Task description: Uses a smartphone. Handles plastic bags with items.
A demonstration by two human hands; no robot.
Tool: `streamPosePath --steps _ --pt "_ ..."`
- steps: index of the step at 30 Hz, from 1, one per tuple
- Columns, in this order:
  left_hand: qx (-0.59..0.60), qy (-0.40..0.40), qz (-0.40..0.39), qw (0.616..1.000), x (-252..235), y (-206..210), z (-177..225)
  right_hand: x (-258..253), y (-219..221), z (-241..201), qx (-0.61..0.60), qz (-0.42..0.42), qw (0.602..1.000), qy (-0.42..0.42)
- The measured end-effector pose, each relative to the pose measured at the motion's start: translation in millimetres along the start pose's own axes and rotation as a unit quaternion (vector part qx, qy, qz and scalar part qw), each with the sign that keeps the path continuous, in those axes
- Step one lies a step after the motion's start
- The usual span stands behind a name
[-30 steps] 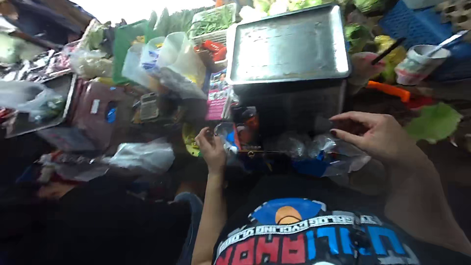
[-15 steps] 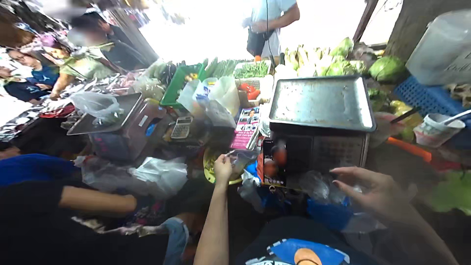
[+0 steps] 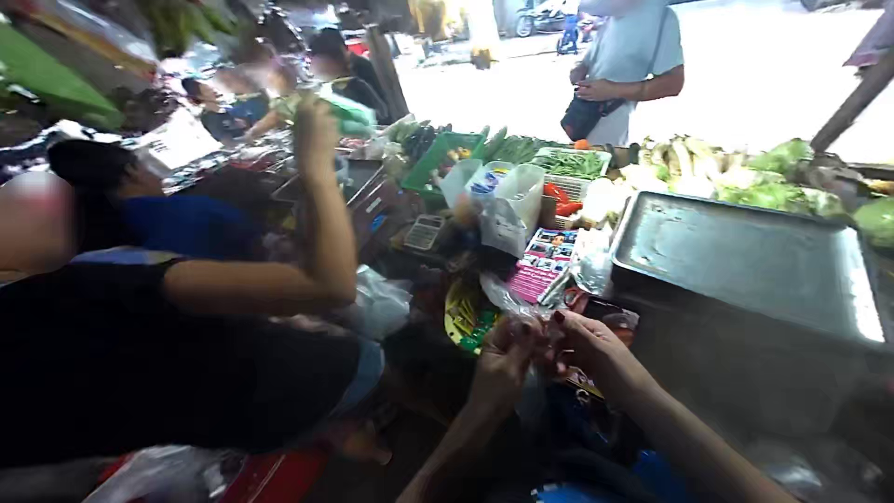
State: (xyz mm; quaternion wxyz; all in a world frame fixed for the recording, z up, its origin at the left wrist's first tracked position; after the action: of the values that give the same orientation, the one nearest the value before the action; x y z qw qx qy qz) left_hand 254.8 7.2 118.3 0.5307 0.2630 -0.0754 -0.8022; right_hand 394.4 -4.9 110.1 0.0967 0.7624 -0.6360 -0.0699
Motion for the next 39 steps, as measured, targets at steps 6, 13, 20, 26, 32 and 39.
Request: streamPosePath --steps 6,13,20,26,32,39 --pt "-0.005 -0.010 -0.003 1.000 39.1 -29.2 -8.1 -9.2 8.6 12.1 0.068 0.007 0.997 -0.023" --pt "0.219 -0.180 0.236 0.930 65.7 -53.3 -15.4 -12.4 31.5 20.2 -0.021 -0.026 0.999 0.011" --pt "-0.096 -0.250 0.154 0.951 66.5 -71.3 -36.4 0.6 44.0 25.5 -0.145 -0.013 0.985 0.097" --pt "0.122 -0.307 0.218 0.918 66.2 -73.6 -20.6 5.2 29.0 36.9 -0.059 -0.004 0.995 0.080" --pt "0.162 -0.299 0.207 0.917 57.3 -52.1 -9.9 7.3 23.9 51.6 0.313 -0.091 0.942 0.079" --pt "-0.273 -0.246 0.060 0.928 52.1 -82.8 -13.4 9.1 34.4 49.3 -0.272 0.075 0.937 0.204"
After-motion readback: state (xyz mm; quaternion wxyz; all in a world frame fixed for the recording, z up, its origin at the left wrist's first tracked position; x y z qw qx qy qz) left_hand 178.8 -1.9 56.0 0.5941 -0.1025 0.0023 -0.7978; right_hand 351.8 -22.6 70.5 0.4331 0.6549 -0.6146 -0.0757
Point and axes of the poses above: each hand's wrist, its own x-axis away from the middle knuckle, its own y-axis out of the palm, z = x × y, the point moved 6 cm from there along -x, towards the middle knuckle
